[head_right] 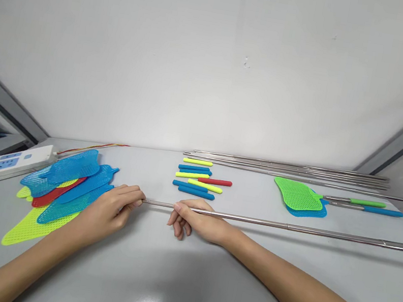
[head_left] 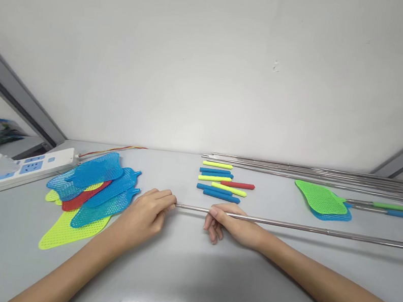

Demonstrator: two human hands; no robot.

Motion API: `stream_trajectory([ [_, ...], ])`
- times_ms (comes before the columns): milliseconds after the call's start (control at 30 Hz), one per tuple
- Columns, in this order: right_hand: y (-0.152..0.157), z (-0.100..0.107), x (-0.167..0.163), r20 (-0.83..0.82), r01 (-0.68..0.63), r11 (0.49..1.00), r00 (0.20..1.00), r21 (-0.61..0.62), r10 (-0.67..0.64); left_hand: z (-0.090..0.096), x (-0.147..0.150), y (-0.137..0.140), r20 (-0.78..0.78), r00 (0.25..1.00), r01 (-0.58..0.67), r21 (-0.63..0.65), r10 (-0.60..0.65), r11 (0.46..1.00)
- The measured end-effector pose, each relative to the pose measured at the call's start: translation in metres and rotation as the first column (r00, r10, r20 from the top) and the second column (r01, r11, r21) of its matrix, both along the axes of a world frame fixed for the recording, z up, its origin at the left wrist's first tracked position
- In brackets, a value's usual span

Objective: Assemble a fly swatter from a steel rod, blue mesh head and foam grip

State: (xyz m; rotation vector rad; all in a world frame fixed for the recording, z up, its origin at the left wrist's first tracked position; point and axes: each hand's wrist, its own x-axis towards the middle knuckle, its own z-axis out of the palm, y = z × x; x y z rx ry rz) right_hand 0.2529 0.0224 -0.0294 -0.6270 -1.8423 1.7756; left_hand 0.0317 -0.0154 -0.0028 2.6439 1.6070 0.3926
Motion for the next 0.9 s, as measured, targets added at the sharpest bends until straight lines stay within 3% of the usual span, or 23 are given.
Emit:
stream_trajectory([
  [900,-0.0001,0.0009,0.0001,0.028,0.005,1.000,1.000,-0.003,-0.004,0.0014,-0.0002,0.0015,0.005,1.000,0.005,-0.022,-0.005,1.000],
])
